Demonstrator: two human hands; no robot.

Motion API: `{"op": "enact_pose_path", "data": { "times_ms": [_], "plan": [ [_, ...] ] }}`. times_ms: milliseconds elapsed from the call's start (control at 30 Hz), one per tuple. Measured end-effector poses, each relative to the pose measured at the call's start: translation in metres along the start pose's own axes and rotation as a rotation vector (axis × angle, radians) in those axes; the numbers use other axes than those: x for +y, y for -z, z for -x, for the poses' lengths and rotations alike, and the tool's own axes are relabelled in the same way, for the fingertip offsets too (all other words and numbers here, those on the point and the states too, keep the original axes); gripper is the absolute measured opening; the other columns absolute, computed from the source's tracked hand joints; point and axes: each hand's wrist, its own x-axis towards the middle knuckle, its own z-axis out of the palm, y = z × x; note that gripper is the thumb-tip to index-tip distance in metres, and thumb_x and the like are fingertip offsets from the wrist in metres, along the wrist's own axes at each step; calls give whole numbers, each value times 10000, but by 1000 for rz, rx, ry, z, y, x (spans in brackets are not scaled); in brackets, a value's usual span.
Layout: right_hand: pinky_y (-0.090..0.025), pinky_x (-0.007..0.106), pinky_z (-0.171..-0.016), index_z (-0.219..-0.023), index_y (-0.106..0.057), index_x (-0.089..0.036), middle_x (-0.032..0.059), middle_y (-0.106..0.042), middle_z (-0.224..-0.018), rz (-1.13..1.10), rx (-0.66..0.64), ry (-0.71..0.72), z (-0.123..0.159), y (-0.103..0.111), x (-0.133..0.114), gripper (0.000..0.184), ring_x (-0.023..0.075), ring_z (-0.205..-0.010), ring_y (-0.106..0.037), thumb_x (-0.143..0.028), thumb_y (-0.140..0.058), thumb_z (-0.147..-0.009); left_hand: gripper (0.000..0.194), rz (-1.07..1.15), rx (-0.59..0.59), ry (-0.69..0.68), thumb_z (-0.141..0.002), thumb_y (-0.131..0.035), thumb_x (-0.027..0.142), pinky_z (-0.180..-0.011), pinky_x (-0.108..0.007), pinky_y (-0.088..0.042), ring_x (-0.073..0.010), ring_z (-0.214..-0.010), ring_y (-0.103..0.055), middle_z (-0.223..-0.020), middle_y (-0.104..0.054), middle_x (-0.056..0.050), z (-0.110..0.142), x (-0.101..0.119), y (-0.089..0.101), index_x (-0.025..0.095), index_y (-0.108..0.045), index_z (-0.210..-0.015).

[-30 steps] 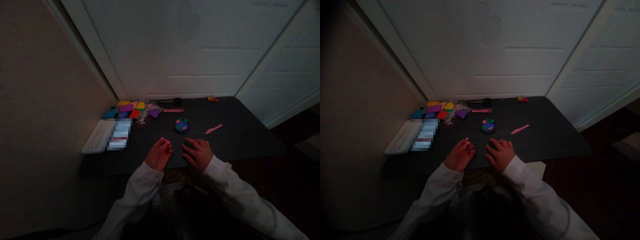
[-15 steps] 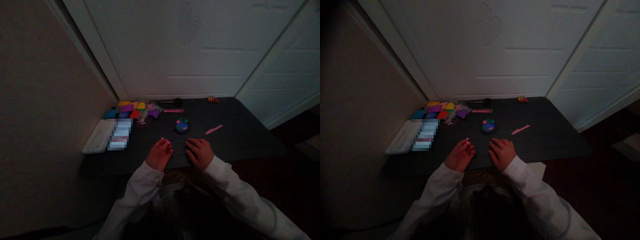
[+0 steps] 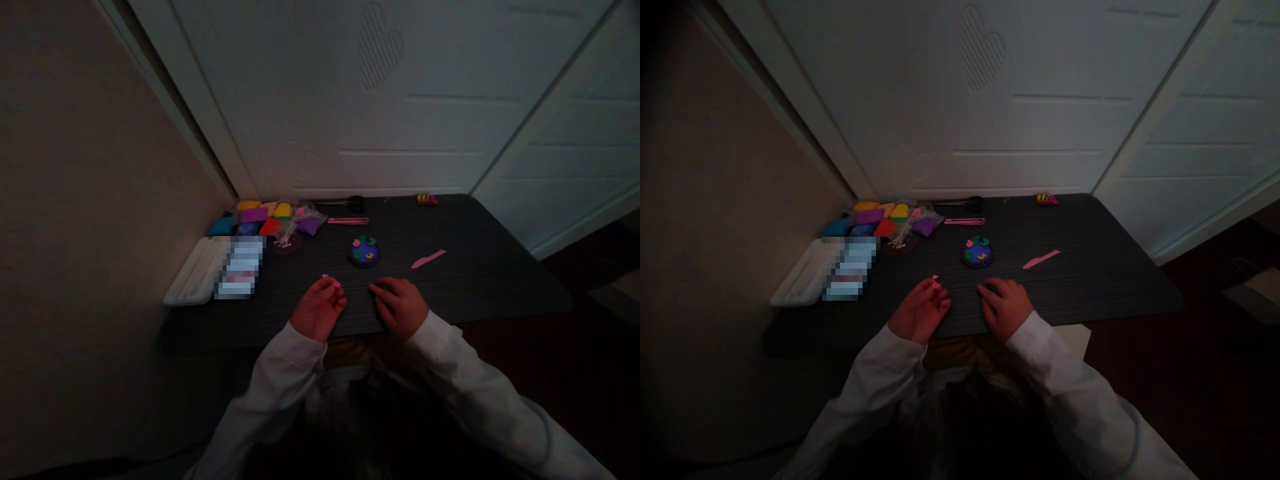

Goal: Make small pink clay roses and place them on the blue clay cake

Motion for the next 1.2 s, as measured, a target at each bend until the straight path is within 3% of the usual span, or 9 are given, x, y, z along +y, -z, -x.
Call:
{"op": "enact_pose_path", "data": {
  "times_ms": [500,1200],
  "plan": [
    [-305,371,-733,-1063,-527,-228,46,-515,-1104,118,-112,-11,-4,10,-13,336,237,-939,-404,-347,-341,-809,142,-4,-9,-6,-654,-560,58,-588,-223,-414,-94,-665,-542,-693,-584,1,-1,-1,0,152,-584,-756],
    [-276,401,-755,-1094,-498,-226,24,-489,-1160,171,-119,-23,0,14,-18,360,257,-977,-373,-367,-337,-804,147,-17,-9,-6,-639,-572,62,-585,-215,-421,-87,-654,-545,-689,-594,5,0,-1,-2,144,-587,-760]
  ]
}}
